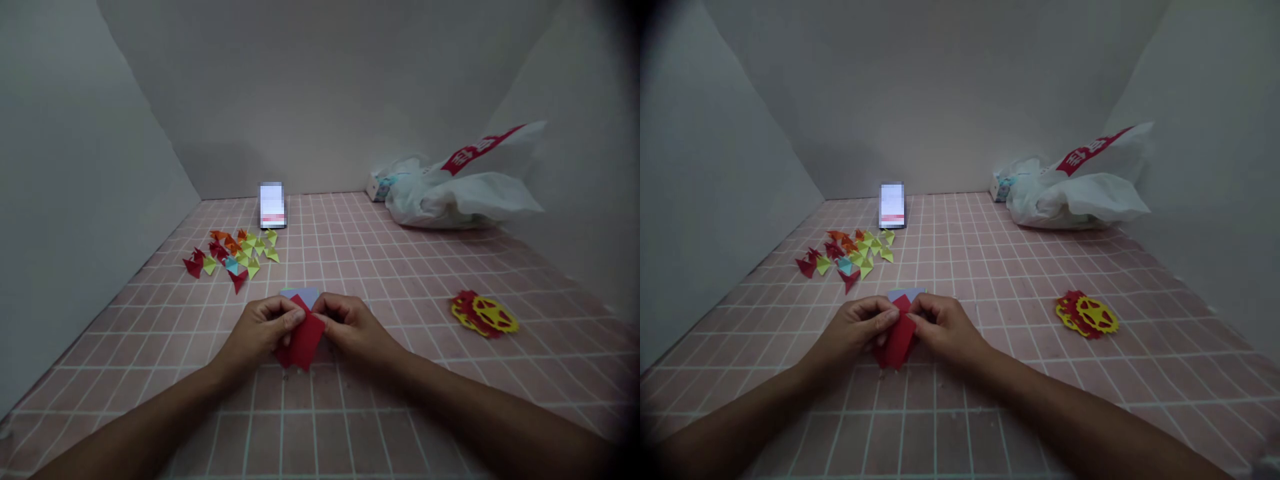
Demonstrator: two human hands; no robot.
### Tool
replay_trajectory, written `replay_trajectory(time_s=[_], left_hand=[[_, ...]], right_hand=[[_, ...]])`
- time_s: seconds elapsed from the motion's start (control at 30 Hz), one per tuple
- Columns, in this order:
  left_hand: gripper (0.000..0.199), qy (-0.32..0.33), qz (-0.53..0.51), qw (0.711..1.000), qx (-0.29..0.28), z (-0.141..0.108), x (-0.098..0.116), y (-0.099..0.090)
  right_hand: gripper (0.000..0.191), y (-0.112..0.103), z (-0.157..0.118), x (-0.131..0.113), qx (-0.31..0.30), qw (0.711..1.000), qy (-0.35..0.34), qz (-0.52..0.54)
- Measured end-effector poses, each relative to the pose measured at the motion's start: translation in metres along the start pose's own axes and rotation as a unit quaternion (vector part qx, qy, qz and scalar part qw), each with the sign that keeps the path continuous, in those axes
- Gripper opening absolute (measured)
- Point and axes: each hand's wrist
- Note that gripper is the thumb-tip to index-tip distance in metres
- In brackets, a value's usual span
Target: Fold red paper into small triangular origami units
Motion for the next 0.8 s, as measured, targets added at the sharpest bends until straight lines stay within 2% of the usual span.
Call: replay_trajectory(time_s=[0.47, 0.8], left_hand=[[0.027, 0.017, 0.021, 1.0, -0.009, 0.0, 0.0014, -0.0002], [0.03, 0.005, 0.01, 1.0, -0.01, -0.0006, -0.0027, -0.0002]], right_hand=[[0.023, 0.0002, -0.0002, 0.0028, 0.006, 0.998, -0.028, -0.051], [0.024, 0.0026, -0.0008, -0.0028, 0.017, 0.999, -0.005, -0.032]])
Point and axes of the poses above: each hand's wrist, its own z-axis towards the middle knuckle, its own y-axis out of the palm, x = y × z
